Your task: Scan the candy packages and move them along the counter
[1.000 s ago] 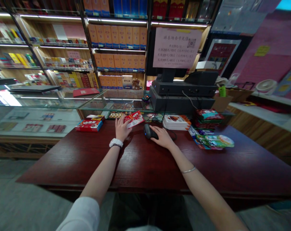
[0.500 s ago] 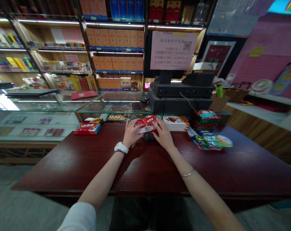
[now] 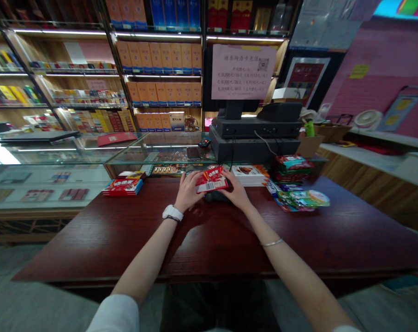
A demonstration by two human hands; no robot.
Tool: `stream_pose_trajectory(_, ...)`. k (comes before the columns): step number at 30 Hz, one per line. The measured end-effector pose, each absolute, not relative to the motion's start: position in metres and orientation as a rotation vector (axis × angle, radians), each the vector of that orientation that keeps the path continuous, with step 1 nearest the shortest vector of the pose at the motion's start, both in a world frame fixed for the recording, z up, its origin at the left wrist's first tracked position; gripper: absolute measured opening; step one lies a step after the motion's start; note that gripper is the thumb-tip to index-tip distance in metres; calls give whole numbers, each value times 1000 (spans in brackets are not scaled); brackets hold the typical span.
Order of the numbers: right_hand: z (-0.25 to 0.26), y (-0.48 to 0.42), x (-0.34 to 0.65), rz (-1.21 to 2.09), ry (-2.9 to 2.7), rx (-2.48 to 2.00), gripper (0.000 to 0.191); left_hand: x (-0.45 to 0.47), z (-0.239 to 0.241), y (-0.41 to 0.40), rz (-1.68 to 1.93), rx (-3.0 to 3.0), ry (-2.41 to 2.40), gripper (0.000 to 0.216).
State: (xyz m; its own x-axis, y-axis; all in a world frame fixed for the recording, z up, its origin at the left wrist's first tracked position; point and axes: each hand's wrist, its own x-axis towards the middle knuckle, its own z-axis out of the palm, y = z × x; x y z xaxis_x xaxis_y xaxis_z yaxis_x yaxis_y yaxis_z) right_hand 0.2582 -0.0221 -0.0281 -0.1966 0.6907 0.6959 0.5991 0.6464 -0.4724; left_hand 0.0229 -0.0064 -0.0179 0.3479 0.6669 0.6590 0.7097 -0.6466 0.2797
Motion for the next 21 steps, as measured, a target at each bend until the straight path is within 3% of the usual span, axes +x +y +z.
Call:
stream_pose_trajectory(9, -24, -26, 224, 389, -1888, -889, 104, 19, -21, -1, -1211, -2581, -1324, 86)
stream_pose_trajectory(17, -14, -11, 208, 464, -2056, -818, 102, 7, -30, 11, -1139, -2636, -1355, 77)
stream_pose_trajectory(21, -12, -5, 197, 404, -2080, -815, 98, 2, -29, 17, -1082, -2644, -1415, 84)
